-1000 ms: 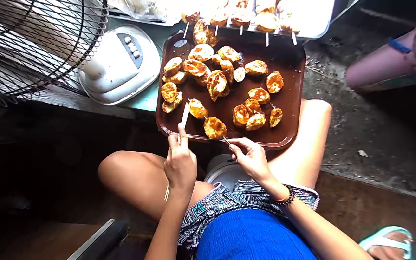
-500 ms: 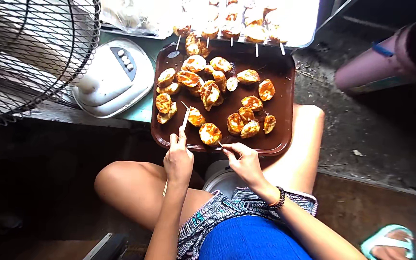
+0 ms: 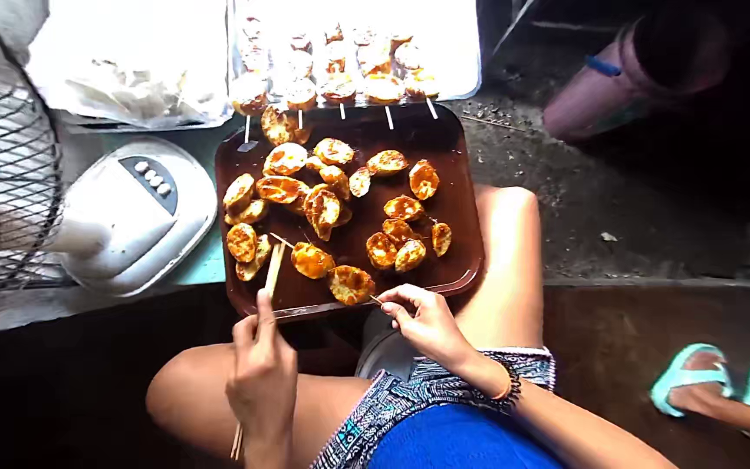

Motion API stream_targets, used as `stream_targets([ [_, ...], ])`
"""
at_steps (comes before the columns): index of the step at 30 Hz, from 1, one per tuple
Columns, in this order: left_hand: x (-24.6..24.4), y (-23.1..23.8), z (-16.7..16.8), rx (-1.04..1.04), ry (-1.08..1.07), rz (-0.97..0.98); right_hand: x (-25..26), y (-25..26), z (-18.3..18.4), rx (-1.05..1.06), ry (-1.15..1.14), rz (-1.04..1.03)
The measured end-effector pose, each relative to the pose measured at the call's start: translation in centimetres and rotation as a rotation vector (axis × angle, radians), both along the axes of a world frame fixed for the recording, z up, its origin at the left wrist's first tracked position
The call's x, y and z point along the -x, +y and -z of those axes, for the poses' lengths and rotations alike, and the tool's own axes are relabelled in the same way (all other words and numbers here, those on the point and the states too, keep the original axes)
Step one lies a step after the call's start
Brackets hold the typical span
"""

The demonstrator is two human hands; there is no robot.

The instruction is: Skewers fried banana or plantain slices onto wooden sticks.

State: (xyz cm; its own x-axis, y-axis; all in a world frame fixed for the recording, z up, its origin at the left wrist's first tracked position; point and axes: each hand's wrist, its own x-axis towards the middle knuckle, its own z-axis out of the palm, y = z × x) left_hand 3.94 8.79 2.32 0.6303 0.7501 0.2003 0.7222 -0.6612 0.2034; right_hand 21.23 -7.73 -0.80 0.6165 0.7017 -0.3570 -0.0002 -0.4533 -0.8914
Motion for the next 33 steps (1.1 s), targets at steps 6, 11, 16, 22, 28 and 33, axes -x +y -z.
stream_targets([
  [6, -1.8, -0.9, -2.0, 0.033, -0.151, 0.024, -1.1, -6.0, -1.3, 0.024, 0.051, 0.150],
  [11, -6.5, -2.6, -0.9, 0.134, -0.082, 0.164, -2.1, -11.4, -1.4, 0.065, -0.030, 0.333],
  [16, -11.4, -5.3, -0.2, 0.136, 0.068, 0.214, -7.7, -15.3, -2.1, 0.206, -0.475, 0.286],
  [22, -12.0, -6.1, -0.2, 0.112, 0.067, 0.128, -16.0, -15.9, -3.1, 0.236, -0.698, 0.131],
  [28, -8.2, -9.1, -0.1, 0.250, 0.052, 0.311, -15.4, -17.4, -3.0, 0.279, -0.680, 0.121],
  [33, -5.9, -12.4, -0.1, 0.286, 0.157, 0.252, -12.8, -19.1, -3.1, 0.357, -0.717, 0.099],
])
